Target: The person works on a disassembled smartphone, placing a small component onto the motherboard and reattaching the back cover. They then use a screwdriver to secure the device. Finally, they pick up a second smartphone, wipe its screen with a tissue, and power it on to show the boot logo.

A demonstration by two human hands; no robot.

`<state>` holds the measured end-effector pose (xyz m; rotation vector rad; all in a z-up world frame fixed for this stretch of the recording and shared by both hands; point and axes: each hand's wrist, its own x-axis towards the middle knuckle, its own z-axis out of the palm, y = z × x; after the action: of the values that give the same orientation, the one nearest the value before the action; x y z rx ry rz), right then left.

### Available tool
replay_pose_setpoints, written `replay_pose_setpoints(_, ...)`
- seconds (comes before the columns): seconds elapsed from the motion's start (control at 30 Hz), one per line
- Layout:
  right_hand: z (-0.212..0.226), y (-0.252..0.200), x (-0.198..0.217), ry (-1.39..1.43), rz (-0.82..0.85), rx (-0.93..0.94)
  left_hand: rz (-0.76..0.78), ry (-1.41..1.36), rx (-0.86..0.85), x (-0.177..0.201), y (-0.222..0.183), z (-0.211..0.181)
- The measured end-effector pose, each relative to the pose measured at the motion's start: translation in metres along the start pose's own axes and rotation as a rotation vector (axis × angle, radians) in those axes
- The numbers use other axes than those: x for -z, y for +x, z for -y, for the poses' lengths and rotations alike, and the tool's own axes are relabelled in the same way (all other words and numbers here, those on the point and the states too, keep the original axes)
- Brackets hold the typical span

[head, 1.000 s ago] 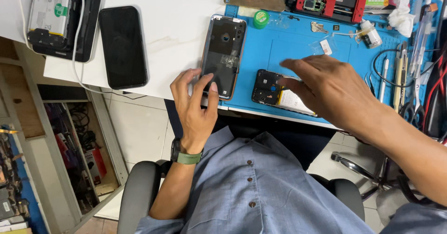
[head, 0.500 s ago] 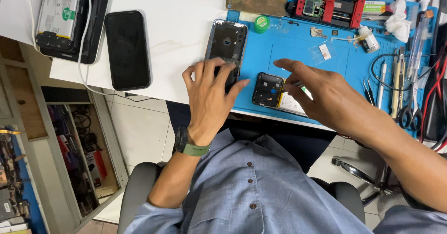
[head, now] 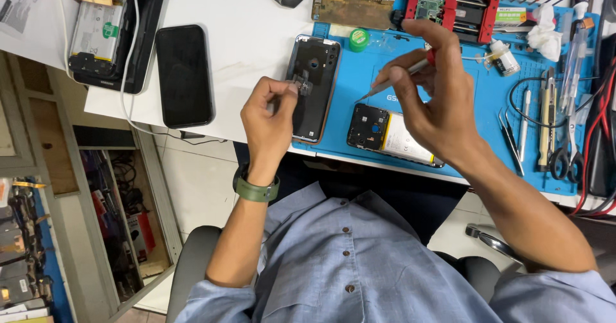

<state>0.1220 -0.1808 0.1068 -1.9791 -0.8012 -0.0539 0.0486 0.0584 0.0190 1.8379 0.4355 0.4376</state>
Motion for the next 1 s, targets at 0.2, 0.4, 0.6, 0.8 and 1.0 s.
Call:
replay_pose_setpoints(0.2, -0.024, 0.023, -0.039, 0.06, 0.102, 0.102, 0.001, -0.16, 0.075, 0.007, 0.007, 0.001)
replay_pose_setpoints(0.4, -0.038, 0.04, -0.056, 0.024, 0.208, -0.055, 0.087, -0.365, -0.014, 0.002, 0.004, -0.015)
replay_pose_setpoints(0.6, -0.073, 0.048, -0.038, 0.289, 0.374, -0.231, 0.297, -0.382, -0.091, -0.018, 0.026, -0.012)
replay_pose_setpoints(0.8, -0.107, 0.042, -0.02, 0.286, 0.407, -0.267, 0.503, -0.201, -0.243, -0.04, 0.057, -0.017)
replay_pose_setpoints(1.0, -0.13, 0.033, -0.013, 0.067, 0.432, -0.287, 0.519, 0.173, -0.526, -0.062, 0.068, -0.008)
